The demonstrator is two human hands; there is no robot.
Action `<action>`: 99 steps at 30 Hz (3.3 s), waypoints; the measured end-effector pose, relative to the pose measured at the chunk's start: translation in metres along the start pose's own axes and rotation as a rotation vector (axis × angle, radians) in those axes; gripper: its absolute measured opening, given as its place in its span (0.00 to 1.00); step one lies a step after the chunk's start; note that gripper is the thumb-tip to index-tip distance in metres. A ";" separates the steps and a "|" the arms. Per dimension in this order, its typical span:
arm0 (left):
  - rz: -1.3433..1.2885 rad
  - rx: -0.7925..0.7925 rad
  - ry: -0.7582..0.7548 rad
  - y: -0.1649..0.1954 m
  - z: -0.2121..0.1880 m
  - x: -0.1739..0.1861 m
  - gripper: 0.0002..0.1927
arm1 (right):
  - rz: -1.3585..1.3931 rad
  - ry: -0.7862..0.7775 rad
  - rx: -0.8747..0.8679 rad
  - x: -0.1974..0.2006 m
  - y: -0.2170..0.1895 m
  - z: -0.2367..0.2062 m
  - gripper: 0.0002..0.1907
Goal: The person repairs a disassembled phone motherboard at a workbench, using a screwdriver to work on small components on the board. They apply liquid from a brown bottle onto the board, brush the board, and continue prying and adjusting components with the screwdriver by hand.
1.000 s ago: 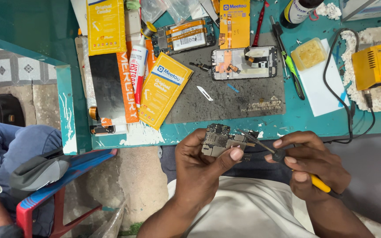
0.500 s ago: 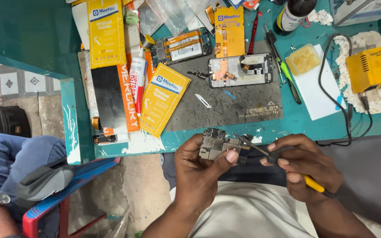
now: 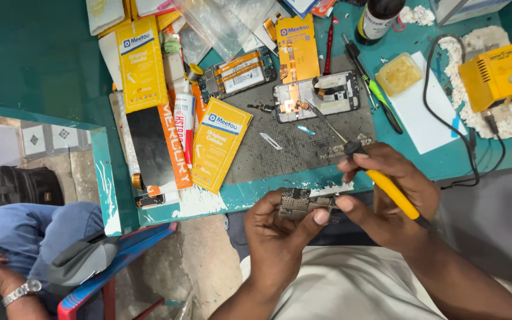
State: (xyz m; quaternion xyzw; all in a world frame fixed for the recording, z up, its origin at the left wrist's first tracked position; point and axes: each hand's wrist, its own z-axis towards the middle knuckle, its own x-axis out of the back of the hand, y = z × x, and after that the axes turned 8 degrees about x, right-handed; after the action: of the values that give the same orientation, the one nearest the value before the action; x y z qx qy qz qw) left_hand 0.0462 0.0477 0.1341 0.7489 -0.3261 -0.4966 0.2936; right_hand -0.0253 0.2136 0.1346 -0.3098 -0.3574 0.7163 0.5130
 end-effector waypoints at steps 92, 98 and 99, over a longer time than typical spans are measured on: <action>-0.371 -0.012 -0.011 0.008 0.008 0.002 0.17 | -0.630 -0.232 0.394 0.008 0.012 -0.040 0.14; -0.358 -0.019 -0.026 0.006 0.008 0.006 0.17 | -0.608 -0.261 0.351 0.009 0.005 -0.033 0.14; -0.358 -0.019 -0.029 0.007 0.007 0.005 0.17 | -0.608 -0.256 0.355 0.009 0.005 -0.034 0.14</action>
State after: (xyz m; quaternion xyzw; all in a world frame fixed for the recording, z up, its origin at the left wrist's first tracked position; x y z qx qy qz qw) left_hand 0.0394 0.0384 0.1337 0.7848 -0.1874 -0.5548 0.2027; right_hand -0.0031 0.2271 0.1112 -0.0037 -0.3645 0.6150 0.6992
